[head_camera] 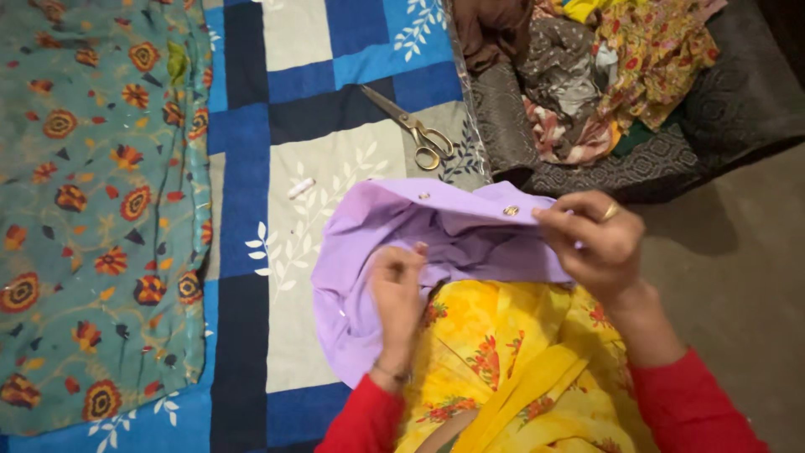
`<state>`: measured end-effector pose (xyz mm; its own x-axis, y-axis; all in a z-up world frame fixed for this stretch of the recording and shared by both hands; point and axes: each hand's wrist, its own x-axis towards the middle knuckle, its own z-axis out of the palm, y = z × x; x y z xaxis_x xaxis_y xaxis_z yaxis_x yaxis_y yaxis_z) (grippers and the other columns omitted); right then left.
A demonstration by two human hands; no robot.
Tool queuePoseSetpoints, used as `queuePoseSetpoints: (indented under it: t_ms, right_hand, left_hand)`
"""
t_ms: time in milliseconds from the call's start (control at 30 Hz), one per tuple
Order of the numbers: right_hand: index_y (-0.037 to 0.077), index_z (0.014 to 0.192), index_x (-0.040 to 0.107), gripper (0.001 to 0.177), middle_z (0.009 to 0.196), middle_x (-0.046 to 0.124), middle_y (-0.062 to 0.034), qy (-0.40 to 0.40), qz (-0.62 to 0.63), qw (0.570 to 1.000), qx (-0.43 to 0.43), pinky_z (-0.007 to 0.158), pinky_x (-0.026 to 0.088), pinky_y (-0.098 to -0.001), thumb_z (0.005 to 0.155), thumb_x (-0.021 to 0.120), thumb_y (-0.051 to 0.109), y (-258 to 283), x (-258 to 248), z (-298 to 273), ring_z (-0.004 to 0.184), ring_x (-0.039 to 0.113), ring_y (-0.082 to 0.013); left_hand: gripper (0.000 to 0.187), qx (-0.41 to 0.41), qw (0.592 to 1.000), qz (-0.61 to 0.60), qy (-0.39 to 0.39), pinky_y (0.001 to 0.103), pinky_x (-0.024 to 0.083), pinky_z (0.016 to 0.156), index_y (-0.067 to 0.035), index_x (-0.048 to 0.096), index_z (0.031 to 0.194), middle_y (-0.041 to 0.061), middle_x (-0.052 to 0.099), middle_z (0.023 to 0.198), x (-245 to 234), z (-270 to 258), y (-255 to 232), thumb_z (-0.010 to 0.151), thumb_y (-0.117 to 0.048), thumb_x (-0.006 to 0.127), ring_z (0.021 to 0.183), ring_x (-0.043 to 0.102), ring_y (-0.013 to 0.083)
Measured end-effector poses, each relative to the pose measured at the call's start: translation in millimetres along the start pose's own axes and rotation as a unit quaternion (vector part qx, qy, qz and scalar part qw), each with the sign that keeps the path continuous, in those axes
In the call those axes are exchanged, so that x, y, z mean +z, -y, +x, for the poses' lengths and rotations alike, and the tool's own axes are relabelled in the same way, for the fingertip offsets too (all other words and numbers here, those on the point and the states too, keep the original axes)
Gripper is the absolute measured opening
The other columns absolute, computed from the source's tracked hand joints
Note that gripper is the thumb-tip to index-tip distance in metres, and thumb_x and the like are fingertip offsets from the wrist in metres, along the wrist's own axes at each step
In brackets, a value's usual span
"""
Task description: The person sits with a lavender garment on their lap and sews buttons onto it by hand. They thread a needle, stitch through the fabric to attach buttons, mark the fabric with tailor's chalk, cut the thread with scissors, and hold up the garment showing the attached buttons.
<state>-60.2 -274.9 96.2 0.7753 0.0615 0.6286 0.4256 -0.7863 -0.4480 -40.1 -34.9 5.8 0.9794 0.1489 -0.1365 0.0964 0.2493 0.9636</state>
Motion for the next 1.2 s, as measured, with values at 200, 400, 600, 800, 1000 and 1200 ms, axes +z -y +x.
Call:
queuePoseSetpoints:
  t_ms: [200, 400, 600, 800, 1000, 1200]
  right_hand:
    - [0.010, 0.097, 0.078, 0.032, 0.087, 0.065, -0.0069, 0.007, -0.053, 0.991, -0.124, 0.076, 0.052, -0.0428, 0.068, 0.080, -0.003, 19.7, 4.3, -32.1, 0.082, 0.064, -0.0298]
    - [0.008, 0.096, 0.075, 0.030, 0.087, 0.066, -0.0060, 0.014, -0.031, 0.999, -0.017, 0.080, 0.052, -0.0422, 0.068, 0.080, 0.001, 32.3, 0.8, -56.8, 0.085, 0.065, -0.0297]
    - [0.005, 0.107, 0.071, 0.024, 0.101, 0.070, -0.0054, -0.051, 0.158, 0.960, 0.225, 0.081, 0.054, -0.0281, 0.085, 0.078, 0.003, 49.4, 12.8, -63.5, 0.094, 0.069, -0.0169]
    - [0.000, 0.114, 0.073, 0.031, 0.103, 0.072, -0.0058, -0.008, 0.229, 0.947, 0.226, 0.087, 0.054, -0.0272, 0.084, 0.079, -0.002, 61.4, 10.8, -56.8, 0.095, 0.067, -0.0144]
    - [0.000, 0.113, 0.074, 0.028, 0.100, 0.071, -0.0069, -0.010, 0.268, 0.931, 0.248, 0.079, 0.055, -0.0254, 0.085, 0.077, -0.003, 62.4, 8.2, -50.9, 0.089, 0.069, -0.0125]
    - [-0.001, 0.115, 0.078, 0.022, 0.089, 0.072, -0.0071, 0.002, 0.218, 0.938, 0.271, 0.068, 0.047, -0.0239, 0.094, 0.069, 0.000, 58.6, 3.1, -53.5, 0.076, 0.061, -0.0107]
  left_hand:
    - [0.019, -0.363, 0.833, -0.365, 0.202, 0.031, 0.058, 0.087, -0.005, 0.062, 0.114, 0.004, 0.069, 0.107, 40.8, -12.0, 23.2, 0.100, -0.018, 0.063, 0.100, 0.068, 0.0154]
    - [0.024, -0.227, 0.917, -0.175, 0.279, 0.029, 0.055, 0.081, 0.002, 0.066, 0.119, 0.010, 0.073, 0.106, 40.8, -11.3, -0.3, 0.101, -0.013, 0.067, 0.094, 0.070, 0.0176]
    - [0.026, -0.129, 0.933, -0.184, 0.281, 0.028, 0.058, 0.087, 0.001, 0.059, 0.114, 0.009, 0.073, 0.104, 32.8, -21.8, -19.1, 0.091, 0.002, 0.071, 0.094, 0.071, 0.0142]
    - [0.027, -0.119, 0.925, -0.220, 0.287, 0.028, 0.057, 0.086, -0.005, 0.047, 0.098, 0.008, 0.069, 0.100, 32.6, -24.1, -26.0, 0.090, 0.009, 0.070, 0.095, 0.069, 0.0138]
    - [0.031, -0.108, 0.921, -0.221, 0.302, 0.026, 0.056, 0.080, -0.006, 0.042, 0.099, 0.011, 0.070, 0.097, 37.5, -35.6, -38.1, 0.094, 0.010, 0.068, 0.090, 0.069, 0.0135]
    - [0.037, -0.069, 0.937, -0.190, 0.285, 0.028, 0.061, 0.081, -0.005, 0.040, 0.104, 0.012, 0.071, 0.096, 41.3, -41.6, -62.1, 0.090, 0.014, 0.070, 0.089, 0.073, 0.0154]
